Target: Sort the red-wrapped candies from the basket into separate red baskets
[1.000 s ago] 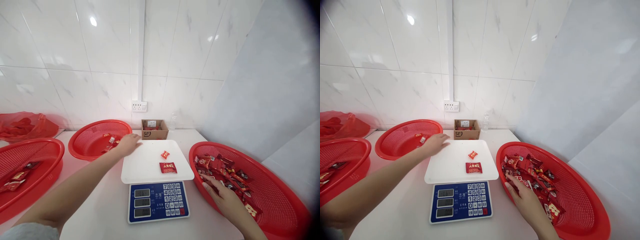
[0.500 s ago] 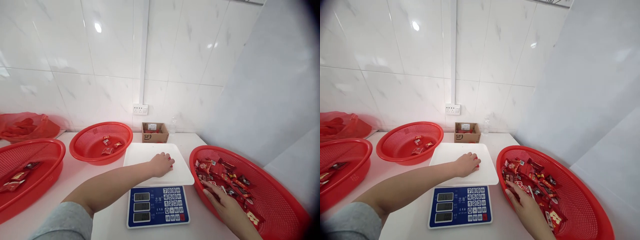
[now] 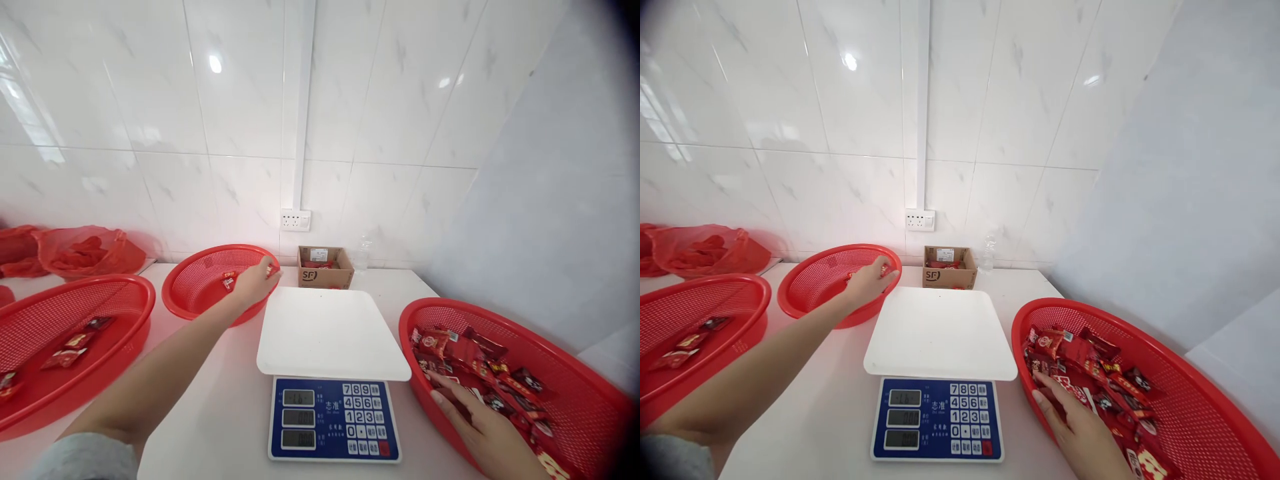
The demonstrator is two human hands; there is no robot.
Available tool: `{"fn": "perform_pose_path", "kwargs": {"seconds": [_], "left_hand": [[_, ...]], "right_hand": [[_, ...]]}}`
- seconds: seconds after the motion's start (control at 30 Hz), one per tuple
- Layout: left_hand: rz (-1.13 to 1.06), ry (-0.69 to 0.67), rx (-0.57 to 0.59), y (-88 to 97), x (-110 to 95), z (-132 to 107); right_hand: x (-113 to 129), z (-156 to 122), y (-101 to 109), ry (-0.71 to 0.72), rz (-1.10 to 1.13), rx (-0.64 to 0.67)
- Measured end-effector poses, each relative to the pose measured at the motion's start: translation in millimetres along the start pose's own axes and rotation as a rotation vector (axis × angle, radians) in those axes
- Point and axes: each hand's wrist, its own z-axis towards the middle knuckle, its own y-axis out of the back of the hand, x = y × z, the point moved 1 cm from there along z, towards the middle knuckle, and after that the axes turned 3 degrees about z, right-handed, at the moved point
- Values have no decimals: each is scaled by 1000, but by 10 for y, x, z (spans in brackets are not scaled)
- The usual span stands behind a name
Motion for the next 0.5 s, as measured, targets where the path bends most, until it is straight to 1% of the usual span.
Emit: {"fn": "perform_pose_path", "kwargs": {"seconds": [0.07, 0.13, 0.2, 0.27, 0.37, 0.43, 0.5], "left_hand": [[-13, 76, -36, 79, 236, 32], [-30, 119, -66, 125, 427, 53], [-55, 143, -99, 155, 567, 61], [-95, 157, -139, 181, 645, 42], [-181, 157, -236, 213, 633, -89], [-245, 142, -322, 206, 549, -261], [-346, 130, -430, 152, 445, -483]], "right_hand": [[-20, 10, 1, 7, -16, 7], [-31, 21, 9, 4, -38, 4], [-29, 32, 19, 9, -53, -10], [-9, 42, 30, 11, -60, -19], [66, 41, 60, 3, -48, 10], [147, 30, 103, -8, -28, 46], [235, 26, 171, -31, -17, 95]]}}
